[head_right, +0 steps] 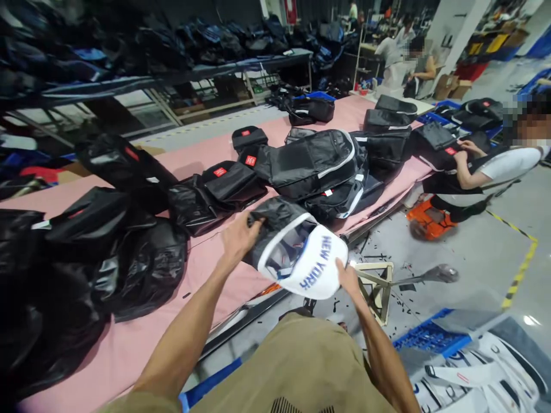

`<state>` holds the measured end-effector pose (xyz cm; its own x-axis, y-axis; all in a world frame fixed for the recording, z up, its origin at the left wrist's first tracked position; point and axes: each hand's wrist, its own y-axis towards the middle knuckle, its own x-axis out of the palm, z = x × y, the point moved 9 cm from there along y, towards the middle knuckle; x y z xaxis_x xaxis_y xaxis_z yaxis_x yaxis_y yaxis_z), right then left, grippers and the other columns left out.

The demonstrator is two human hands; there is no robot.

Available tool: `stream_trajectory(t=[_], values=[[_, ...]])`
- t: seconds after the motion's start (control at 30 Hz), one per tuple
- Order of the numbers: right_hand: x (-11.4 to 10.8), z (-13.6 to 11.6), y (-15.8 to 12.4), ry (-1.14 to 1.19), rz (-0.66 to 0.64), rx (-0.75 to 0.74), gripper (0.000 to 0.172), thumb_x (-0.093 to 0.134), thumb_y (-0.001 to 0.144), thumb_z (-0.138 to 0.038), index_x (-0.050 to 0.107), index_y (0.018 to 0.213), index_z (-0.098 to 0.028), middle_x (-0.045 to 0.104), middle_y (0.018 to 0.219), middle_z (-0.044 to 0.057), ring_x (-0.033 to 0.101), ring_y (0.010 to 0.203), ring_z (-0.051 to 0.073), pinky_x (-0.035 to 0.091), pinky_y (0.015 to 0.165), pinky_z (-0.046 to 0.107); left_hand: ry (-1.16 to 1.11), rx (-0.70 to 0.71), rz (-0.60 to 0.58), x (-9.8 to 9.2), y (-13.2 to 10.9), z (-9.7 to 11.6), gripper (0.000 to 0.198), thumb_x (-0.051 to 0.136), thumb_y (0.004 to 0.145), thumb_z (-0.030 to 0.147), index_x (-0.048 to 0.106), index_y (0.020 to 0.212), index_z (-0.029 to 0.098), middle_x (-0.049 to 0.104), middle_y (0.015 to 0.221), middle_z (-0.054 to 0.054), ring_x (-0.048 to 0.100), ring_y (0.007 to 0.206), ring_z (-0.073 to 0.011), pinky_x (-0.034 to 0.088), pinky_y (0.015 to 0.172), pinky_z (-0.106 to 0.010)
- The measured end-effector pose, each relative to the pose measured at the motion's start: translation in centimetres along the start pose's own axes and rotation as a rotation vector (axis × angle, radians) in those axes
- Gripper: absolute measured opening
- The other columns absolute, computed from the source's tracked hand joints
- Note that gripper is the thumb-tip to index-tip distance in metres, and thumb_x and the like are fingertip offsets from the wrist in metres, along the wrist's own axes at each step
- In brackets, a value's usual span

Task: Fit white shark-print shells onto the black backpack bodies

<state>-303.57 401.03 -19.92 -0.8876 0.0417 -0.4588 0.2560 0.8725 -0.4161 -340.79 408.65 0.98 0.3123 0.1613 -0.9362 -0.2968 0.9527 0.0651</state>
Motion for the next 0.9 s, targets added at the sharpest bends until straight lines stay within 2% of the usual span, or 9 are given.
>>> stream_trajectory(t=[0.13,0.23,0.33,0.43,0.53,0.6,0.73,0.83,0.9], values=[[0.3,8.2,-0.9,0.027,-0.101,0.152,0.070,0.058,0.095,-0.074,0.083,0.099,-0.008,0.083,0.097,0.022,0.079,0.104,0.035,0.059,0.085,0.038,0.022,-0.043,-0.003,-0.4,-0.7,-1.3,0.052,0.052,0.109,0.064,0.072,0.142,0.029,0.085,0.106,-0.014,0.078,0.107,-0.0426,0.049,0.084,-0.041],[-1.8,9.2,0.3,0.005,-0.106,0.139,0.067,0.062,0.096,-0.068,0.081,0.115,-0.007,0.084,0.111,0.022,0.078,0.111,0.036,0.060,0.094,0.039,-0.041,0.059,-0.017,0.3,-3.1,1.8,0.051,0.055,0.108,0.062,0.072,0.145,0.032,0.086,0.100,-0.009,0.079,0.105,-0.0380,0.050,0.085,-0.039],[-8.1,4.9,0.9,-0.109,0.150,-0.076,0.077,0.072,0.093,-0.059,0.066,0.150,-0.007,0.075,0.140,0.026,0.068,0.136,0.039,0.053,0.117,0.049,-0.128,0.210,-0.072,0.8,-5.5,6.8,0.047,0.062,0.106,0.058,0.074,0.143,0.033,0.087,0.109,-0.005,0.080,0.103,-0.0325,0.051,0.088,-0.036],[-13.3,-4.2,-3.1,-0.285,0.418,-0.617,0.085,0.069,0.102,-0.053,0.043,0.171,-0.010,0.055,0.166,0.028,0.051,0.155,0.039,0.042,0.130,0.060,-0.204,0.366,-0.141,0.0,-6.6,12.5,0.047,0.066,0.103,0.057,0.077,0.141,0.032,0.086,0.124,-0.005,0.079,0.104,-0.0301,0.052,0.091,-0.035],[-14.1,-11.9,-9.4,-0.490,0.482,-1.113,0.076,0.072,0.106,-0.047,0.045,0.173,-0.025,0.047,0.173,0.020,0.040,0.164,0.035,0.038,0.134,0.058,-0.281,0.550,-0.258,-1.4,-6.3,18.9,0.050,0.070,0.100,0.061,0.080,0.137,0.028,0.086,0.120,-0.004,0.077,0.097,-0.0271,0.051,0.090,-0.033],[-14.1,-14.9,-12.0,-0.632,0.503,-1.296,0.068,0.078,0.103,-0.044,0.057,0.166,-0.031,0.051,0.169,0.017,0.040,0.164,0.035,0.038,0.135,0.055,-0.340,0.661,-0.368,-1.6,-5.7,23.1,0.053,0.074,0.096,0.065,0.083,0.131,0.026,0.086,0.115,-0.002,0.074,0.091,-0.0241,0.050,0.087,-0.031],[-18.2,-16.4,-13.4,-0.730,0.746,-1.317,0.042,0.077,0.105,-0.037,0.075,0.145,-0.028,0.071,0.145,0.014,0.058,0.145,0.030,0.046,0.122,0.043,-0.477,0.790,-0.694,1.2,-5.6,30.4,0.059,0.078,0.090,0.068,0.085,0.125,0.020,0.084,0.107,-0.001,0.072,0.093,-0.0231,0.051,0.083,-0.029],[-21.5,-14.5,-13.8,-0.787,0.829,-1.263,0.021,0.073,0.109,-0.038,0.081,0.121,-0.023,0.081,0.114,0.009,0.069,0.116,0.024,0.049,0.100,0.035,-0.501,0.909,-0.932,4.9,-7.7,35.4,0.060,0.079,0.091,0.066,0.084,0.126,0.018,0.084,0.106,-0.002,0.073,0.098,-0.0246,0.053,0.084,-0.029],[-23.2,-12.5,-14.5,-0.820,0.827,-1.190,0.024,0.066,0.113,-0.038,0.080,0.104,-0.021,0.081,0.097,0.006,0.070,0.096,0.019,0.046,0.085,0.032,-0.450,1.022,-0.992,7.0,-9.6,38.2,0.059,0.080,0.090,0.066,0.085,0.126,0.019,0.084,0.109,-0.003,0.074,0.102,-0.0261,0.054,0.089,-0.031]])
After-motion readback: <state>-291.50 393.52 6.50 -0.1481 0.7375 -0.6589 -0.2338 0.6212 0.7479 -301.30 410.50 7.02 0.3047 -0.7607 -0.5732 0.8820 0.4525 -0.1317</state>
